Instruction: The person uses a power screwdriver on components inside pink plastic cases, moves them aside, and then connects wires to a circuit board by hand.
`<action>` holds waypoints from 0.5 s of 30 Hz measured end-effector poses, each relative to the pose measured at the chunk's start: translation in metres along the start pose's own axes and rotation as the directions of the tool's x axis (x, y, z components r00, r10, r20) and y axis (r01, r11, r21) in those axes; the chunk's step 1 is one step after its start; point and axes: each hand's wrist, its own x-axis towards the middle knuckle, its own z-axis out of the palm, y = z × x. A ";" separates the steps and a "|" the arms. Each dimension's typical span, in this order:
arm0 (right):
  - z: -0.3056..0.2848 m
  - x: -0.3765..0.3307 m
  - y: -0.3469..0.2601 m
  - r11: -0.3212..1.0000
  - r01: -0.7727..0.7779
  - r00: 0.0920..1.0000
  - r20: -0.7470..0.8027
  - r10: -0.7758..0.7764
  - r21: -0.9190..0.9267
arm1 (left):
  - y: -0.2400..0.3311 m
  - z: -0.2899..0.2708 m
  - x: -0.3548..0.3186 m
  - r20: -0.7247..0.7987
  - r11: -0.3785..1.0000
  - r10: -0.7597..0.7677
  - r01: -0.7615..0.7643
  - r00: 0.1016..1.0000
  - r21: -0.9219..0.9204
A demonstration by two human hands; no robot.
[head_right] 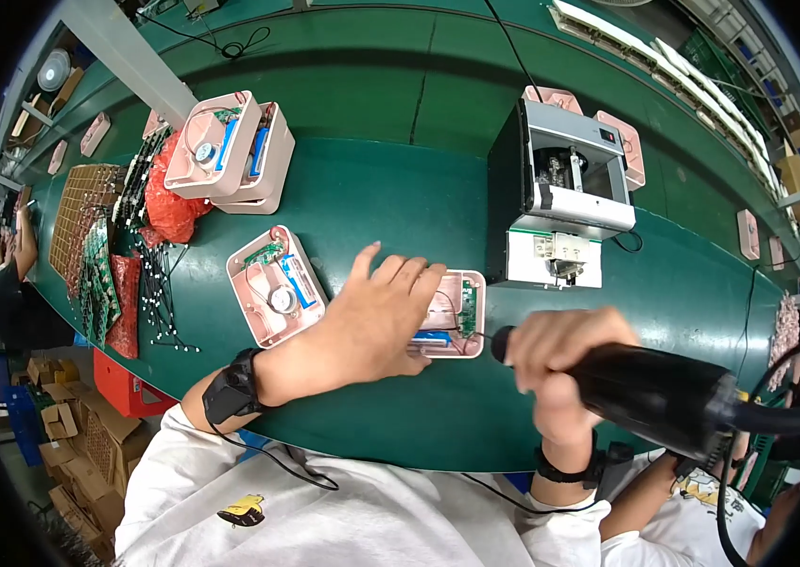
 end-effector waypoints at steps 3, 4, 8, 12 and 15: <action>-0.019 0.030 -0.039 0.987 0.153 0.988 -0.019 -0.152 0.045 | -0.033 -0.021 0.007 -0.429 0.975 0.052 0.047 0.902 0.217; -0.027 0.040 -0.042 0.972 0.228 0.973 -0.025 -0.230 -0.065 | -0.046 -0.027 0.004 -0.513 0.938 0.023 0.159 0.858 0.309; -0.047 0.058 -0.020 0.940 0.189 0.976 -0.049 -0.211 -0.285 | -0.069 -0.049 -0.044 -0.594 0.954 -0.168 0.281 0.787 0.102; -0.053 0.043 -0.009 0.958 0.134 0.982 -0.098 -0.163 -0.254 | -0.068 -0.029 -0.086 -0.285 0.841 -0.531 0.537 0.798 -0.066; -0.044 0.042 -0.014 0.955 0.086 0.986 -0.116 -0.124 -0.284 | -0.065 -0.006 -0.096 -0.299 0.908 -0.414 0.414 0.860 -0.067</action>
